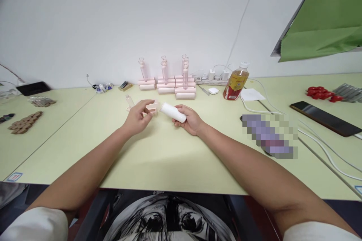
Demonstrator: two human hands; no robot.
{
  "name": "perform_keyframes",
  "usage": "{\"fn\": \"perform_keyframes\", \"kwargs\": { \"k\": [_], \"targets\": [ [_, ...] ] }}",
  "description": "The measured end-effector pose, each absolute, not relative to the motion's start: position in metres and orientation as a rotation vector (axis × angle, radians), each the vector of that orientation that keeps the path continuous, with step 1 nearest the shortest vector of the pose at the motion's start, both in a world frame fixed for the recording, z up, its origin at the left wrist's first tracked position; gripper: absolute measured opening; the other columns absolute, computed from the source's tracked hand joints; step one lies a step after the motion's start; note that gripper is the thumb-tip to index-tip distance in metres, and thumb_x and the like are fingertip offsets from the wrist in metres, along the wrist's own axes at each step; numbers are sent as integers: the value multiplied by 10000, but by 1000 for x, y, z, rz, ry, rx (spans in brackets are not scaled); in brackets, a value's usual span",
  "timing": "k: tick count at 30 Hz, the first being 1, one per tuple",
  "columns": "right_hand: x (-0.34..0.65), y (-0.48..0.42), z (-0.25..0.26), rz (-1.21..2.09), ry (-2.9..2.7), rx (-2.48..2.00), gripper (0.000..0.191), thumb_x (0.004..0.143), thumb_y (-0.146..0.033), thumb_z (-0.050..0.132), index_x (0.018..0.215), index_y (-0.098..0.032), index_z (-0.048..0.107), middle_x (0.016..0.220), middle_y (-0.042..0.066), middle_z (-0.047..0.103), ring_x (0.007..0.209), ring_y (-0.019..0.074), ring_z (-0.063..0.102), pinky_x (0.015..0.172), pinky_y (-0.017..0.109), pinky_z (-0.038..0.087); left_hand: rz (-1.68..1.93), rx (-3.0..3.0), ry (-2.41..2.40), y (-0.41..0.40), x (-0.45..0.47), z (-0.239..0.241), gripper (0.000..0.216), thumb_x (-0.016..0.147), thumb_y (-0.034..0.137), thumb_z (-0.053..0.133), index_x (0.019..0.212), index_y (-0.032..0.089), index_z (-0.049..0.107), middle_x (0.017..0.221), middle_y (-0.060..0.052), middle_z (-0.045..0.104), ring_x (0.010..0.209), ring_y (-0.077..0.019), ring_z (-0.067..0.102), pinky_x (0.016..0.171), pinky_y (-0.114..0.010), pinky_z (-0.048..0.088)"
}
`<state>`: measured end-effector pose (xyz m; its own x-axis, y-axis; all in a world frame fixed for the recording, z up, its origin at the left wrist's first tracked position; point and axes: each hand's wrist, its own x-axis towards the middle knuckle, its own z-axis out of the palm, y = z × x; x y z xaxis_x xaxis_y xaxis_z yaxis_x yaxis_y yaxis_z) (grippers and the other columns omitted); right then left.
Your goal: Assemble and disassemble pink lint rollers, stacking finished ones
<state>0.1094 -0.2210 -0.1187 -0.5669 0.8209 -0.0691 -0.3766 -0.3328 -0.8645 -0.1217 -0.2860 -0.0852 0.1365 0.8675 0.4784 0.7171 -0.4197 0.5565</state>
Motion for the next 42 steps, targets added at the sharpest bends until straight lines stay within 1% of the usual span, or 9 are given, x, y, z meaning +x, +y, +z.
{"fn": "perform_keyframes", "kwargs": {
  "k": [3,7,15,22,25,29,35,39,42],
  "targets": [
    [109,-222,-117,1982,-1105,-679,262,749,-256,616,986,-195,520,719,22,647,583,171,653,465,260,532,977,2170,1883,-277,-135,-86,411,780,163,519,1174,176,634,1210,-127,651,873,-235,645,839,-366,494],
    [108,-223,-116,1987,-1113,-676,270,715,-243,612,964,-192,521,725,22,652,591,172,656,465,252,524,633,2118,2106,-270,-145,-85,208,772,233,568,933,190,693,996,-135,707,875,-299,651,766,-366,484],
    [110,-222,-119,2103,-1201,-569,279,688,-201,644,943,-175,532,755,43,665,617,190,680,468,263,543,277,2018,2234,-277,-150,-79,201,661,390,705,634,207,626,673,-102,650,681,-274,623,650,-336,444],
    [110,-223,-118,2077,-1182,-586,319,743,-230,688,1033,-173,568,789,40,665,597,164,664,470,265,553,324,2013,2001,-283,-146,-79,413,739,445,652,440,214,486,413,-41,495,392,-171,458,499,-306,357],
    [110,-223,-118,2040,-1152,-601,378,734,-202,713,1074,-200,545,782,18,658,587,151,647,478,266,550,594,1866,1801,-282,-141,-81,341,730,400,663,503,217,486,455,-24,540,368,-144,449,419,-274,303],
    [108,-225,-119,2016,-1142,-608,406,722,-207,752,1054,-213,518,725,-11,636,577,131,627,489,237,536,812,1354,1504,-281,-128,-84,233,700,333,672,764,231,473,648,-6,640,451,-166,585,412,-244,366],
    [103,-230,-117,2017,-1134,-615,376,715,-247,784,984,-207,524,701,-18,622,554,115,593,469,222,518,972,1020,1246,-281,-110,-85,423,603,189,552,1019,238,494,610,22,583,434,-151,528,421,-248,376],
    [100,-234,-117,2037,-1133,-621,298,749,-250,748,947,-204,529,704,-12,623,558,119,592,467,225,518,1086,879,1109,-281,-105,-83,468,577,187,552,1039,232,490,554,46,503,449,-148,488,472,-275,414],
    [98,-236,-117,2055,-1148,-626,261,766,-240,718,953,-204,541,711,-6,626,553,120,592,460,225,516,1159,808,1047,-281,-102,-81,416,582,191,558,988,229,480,585,41,525,487,-145,514,514,-278,439]
  ]
}}
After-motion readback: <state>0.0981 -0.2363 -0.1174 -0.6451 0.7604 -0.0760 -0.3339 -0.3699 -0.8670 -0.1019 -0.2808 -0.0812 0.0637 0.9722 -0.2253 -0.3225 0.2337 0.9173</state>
